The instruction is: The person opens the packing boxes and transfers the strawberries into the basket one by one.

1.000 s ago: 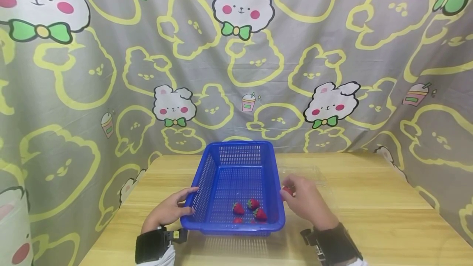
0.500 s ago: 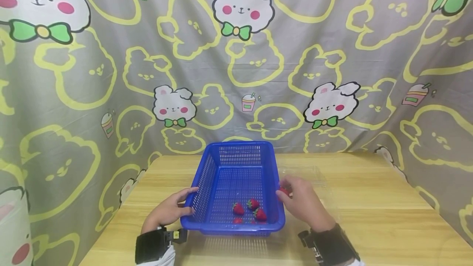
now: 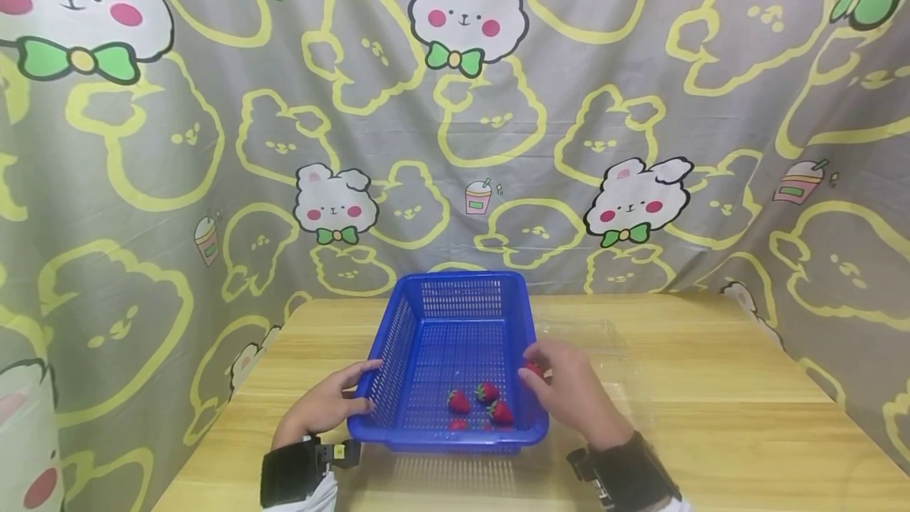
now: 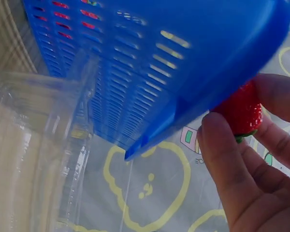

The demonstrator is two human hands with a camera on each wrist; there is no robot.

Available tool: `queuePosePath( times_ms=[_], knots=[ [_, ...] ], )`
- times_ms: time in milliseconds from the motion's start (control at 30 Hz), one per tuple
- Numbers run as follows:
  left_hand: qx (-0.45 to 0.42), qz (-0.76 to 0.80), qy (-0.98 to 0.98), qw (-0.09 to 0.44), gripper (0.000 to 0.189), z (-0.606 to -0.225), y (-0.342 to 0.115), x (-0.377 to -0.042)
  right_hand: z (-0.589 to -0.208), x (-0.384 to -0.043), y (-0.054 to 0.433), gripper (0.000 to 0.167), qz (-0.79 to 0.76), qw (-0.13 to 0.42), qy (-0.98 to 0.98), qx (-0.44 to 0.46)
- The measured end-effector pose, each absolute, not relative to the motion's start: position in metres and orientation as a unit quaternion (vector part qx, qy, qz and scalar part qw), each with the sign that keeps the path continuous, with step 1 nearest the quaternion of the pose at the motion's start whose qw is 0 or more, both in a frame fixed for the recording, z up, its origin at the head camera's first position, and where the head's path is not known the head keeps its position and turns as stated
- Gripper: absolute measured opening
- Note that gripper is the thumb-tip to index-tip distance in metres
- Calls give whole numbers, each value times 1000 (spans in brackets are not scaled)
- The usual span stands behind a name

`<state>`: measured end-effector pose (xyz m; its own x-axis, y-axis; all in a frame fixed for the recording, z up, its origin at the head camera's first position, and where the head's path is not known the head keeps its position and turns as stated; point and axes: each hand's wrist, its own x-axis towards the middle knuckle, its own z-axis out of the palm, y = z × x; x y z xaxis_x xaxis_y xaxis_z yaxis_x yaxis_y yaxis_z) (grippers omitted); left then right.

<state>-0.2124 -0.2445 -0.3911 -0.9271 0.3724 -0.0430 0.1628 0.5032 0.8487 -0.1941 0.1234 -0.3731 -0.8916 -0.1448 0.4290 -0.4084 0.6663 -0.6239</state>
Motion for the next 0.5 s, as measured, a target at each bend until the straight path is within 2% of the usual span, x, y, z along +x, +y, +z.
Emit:
queuePosePath(
  times_ms=[500],
  knots=[
    [155,468,864,102,64,-391,-244,-212,-385,-196,115,18,351,218,-891,186]
  ],
)
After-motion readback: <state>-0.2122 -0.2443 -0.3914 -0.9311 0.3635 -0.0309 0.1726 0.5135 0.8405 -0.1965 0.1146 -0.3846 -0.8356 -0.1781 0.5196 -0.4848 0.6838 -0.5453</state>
